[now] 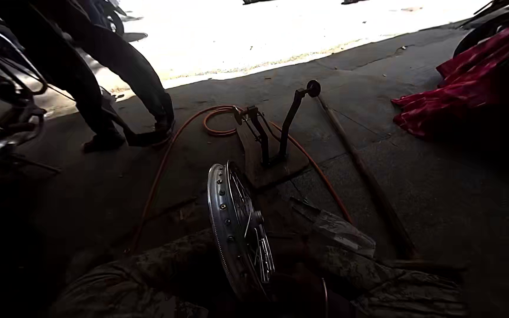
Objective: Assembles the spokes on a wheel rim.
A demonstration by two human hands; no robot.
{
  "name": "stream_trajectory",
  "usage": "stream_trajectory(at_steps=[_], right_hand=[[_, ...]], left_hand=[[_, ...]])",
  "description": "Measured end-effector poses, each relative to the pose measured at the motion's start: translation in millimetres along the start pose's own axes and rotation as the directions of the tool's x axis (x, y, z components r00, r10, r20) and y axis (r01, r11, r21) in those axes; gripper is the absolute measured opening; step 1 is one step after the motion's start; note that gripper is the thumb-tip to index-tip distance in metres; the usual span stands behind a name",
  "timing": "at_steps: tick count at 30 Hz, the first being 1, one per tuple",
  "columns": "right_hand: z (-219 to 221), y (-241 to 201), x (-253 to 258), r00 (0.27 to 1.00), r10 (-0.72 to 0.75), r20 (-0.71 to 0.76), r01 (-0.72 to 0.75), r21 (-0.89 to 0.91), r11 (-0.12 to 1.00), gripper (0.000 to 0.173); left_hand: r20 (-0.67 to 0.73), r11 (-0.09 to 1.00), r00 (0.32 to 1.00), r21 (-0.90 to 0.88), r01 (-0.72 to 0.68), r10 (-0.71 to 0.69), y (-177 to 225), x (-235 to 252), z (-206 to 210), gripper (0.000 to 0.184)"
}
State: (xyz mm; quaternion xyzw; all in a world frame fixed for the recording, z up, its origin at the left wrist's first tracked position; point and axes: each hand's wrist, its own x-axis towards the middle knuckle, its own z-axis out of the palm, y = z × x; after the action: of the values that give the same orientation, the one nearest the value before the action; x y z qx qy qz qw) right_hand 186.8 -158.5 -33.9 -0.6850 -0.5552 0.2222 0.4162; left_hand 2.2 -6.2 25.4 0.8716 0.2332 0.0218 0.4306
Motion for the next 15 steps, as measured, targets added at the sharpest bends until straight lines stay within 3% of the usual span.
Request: stream_trajectory(at_steps=[5, 13, 15], right_hand=[[60.6, 14.7, -15.3, 0.977, -0.091, -0.195, 0.11, 0.089, 0.99, 0.032], [63.5, 6.4, -18.2, 0.997, -0.057, -0.045, 0.06, 0.081, 0.995, 0.03], [59.3, 9.6, -24.6, 0.995, -0.038, -0.094, 0.043, 0.051, 0.998, 0.03]], left_hand=[[-0.041, 0.999, 0.999, -0.037, -0.011, 0.009, -13.8, -0.7, 2.1, 0.034], [-0.025, 1.0, 1.0, 0.024, 0.001, -0.001, -18.5, -15.2, -8.2, 0.025], [-0.017, 0.999, 1.0, 0.038, -0.01, 0.011, -17.3, -17.6, -7.9, 0.023]])
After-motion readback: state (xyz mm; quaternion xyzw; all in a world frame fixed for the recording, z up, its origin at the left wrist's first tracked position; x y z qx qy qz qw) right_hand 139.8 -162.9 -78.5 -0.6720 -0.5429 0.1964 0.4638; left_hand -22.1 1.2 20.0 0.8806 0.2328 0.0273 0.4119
